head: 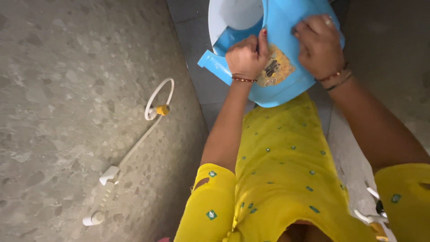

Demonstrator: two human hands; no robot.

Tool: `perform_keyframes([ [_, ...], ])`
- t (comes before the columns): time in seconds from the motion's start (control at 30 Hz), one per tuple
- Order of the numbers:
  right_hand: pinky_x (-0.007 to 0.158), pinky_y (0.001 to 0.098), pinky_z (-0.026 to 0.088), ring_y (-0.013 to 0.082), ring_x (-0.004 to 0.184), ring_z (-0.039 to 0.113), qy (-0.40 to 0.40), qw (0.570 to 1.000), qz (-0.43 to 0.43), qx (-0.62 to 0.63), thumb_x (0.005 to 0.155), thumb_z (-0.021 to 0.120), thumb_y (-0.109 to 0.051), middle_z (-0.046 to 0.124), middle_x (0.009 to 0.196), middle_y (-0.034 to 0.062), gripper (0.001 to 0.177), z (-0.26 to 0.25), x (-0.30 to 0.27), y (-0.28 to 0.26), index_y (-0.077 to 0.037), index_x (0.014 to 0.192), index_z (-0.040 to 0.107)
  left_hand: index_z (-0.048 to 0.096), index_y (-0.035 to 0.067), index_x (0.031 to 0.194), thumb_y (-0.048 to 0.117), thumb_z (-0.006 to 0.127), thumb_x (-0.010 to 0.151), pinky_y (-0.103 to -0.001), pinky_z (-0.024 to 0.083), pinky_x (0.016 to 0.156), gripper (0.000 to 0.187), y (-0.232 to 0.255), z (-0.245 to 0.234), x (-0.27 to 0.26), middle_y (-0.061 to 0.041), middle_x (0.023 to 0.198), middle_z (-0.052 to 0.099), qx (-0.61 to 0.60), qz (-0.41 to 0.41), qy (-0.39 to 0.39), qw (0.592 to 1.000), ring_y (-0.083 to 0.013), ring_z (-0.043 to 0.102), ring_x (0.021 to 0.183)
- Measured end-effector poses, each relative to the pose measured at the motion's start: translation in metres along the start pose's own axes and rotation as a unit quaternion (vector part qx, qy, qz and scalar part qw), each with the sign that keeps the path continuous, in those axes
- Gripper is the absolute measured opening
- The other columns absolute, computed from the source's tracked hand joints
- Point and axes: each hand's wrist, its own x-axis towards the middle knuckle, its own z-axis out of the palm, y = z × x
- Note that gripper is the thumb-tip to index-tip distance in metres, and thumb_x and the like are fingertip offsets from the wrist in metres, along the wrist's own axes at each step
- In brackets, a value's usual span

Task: The person scrubs the exterior of a blue plastic container with a dark scouring pad, rotating it to clean different sides. After scrubbing, the person uses a handheld shower head to rinse the container with water.

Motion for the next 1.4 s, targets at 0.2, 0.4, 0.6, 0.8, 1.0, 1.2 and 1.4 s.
perform_keyframes([
  [0.2,0.090,0.0410,0.050,0.0351,0.100,0.061,0.019,0.998,0.061,0.017,0.090,0.066,0.009,0.064,0.104,0.0125,0.024,-0.014,-0.042,-0.005,-0.002,0.110,0.071,0.053,0.011,0.057,0.029,0.064,0.098,-0.043,0.041,0.046,0.046,0.003,-0.009,0.002,-0.011,0.051,0.052,-0.004,0.004,-0.017,1.000,-0.0309,0.053,0.045],
  [0.4,0.090,0.0416,0.050,0.0335,0.102,0.060,0.049,0.998,0.029,0.015,0.095,0.068,0.010,0.063,0.107,0.0121,0.018,0.007,-0.005,-0.002,0.000,0.110,0.071,0.055,0.011,0.061,0.027,0.062,0.100,-0.042,0.043,0.046,0.043,0.006,-0.010,0.002,-0.011,0.054,0.056,-0.025,0.039,-0.049,0.998,-0.0301,0.054,0.045],
  [0.6,0.084,0.0464,0.048,0.0380,0.095,0.059,0.153,0.988,-0.005,0.007,0.094,0.068,0.007,0.065,0.108,0.0181,0.024,0.042,0.064,-0.008,0.005,0.117,0.072,0.054,0.011,0.060,0.027,0.062,0.100,-0.044,0.043,0.050,0.044,0.008,-0.011,0.005,-0.012,0.056,0.057,-0.011,0.050,-0.045,0.998,-0.0322,0.056,0.049],
  [0.8,0.088,0.0474,0.050,0.0387,0.098,0.063,0.151,0.983,0.060,0.090,0.099,0.070,0.002,0.069,0.104,0.0148,0.015,0.061,0.076,-0.013,-0.002,0.113,0.071,0.055,0.010,0.065,0.024,0.061,0.097,-0.044,0.045,0.052,0.035,0.001,-0.005,0.000,-0.012,0.059,0.058,-0.003,0.049,-0.057,0.997,-0.0334,0.058,0.052],
  [1.0,0.089,0.0436,0.053,0.0347,0.102,0.066,0.110,0.988,0.055,0.097,0.096,0.074,0.001,0.069,0.109,0.0138,0.011,0.044,0.057,-0.023,-0.001,0.108,0.073,0.055,0.010,0.065,0.024,0.061,0.097,-0.046,0.045,0.053,0.035,0.000,-0.005,-0.005,-0.013,0.059,0.058,-0.008,0.046,-0.049,0.998,-0.0346,0.057,0.052],
  [1.2,0.088,0.0389,0.054,0.0291,0.101,0.066,0.086,0.987,0.003,0.136,0.094,0.077,0.006,0.069,0.111,0.0120,0.020,0.038,0.044,-0.037,0.000,0.114,0.078,0.056,0.010,0.066,0.023,0.060,0.099,-0.045,0.045,0.053,0.035,-0.001,-0.012,-0.013,-0.013,0.060,0.059,-0.041,0.031,-0.075,0.996,-0.0335,0.058,0.052],
  [1.4,0.083,0.0357,0.055,0.0284,0.094,0.070,0.113,0.984,-0.024,0.135,0.089,0.061,0.015,0.071,0.103,0.0126,0.025,0.062,0.067,-0.003,0.004,0.108,0.074,0.055,0.009,0.065,0.023,0.061,0.098,-0.045,0.044,0.053,0.036,0.015,-0.014,-0.014,-0.012,0.059,0.057,-0.008,0.053,-0.031,0.998,-0.0338,0.057,0.052],
])
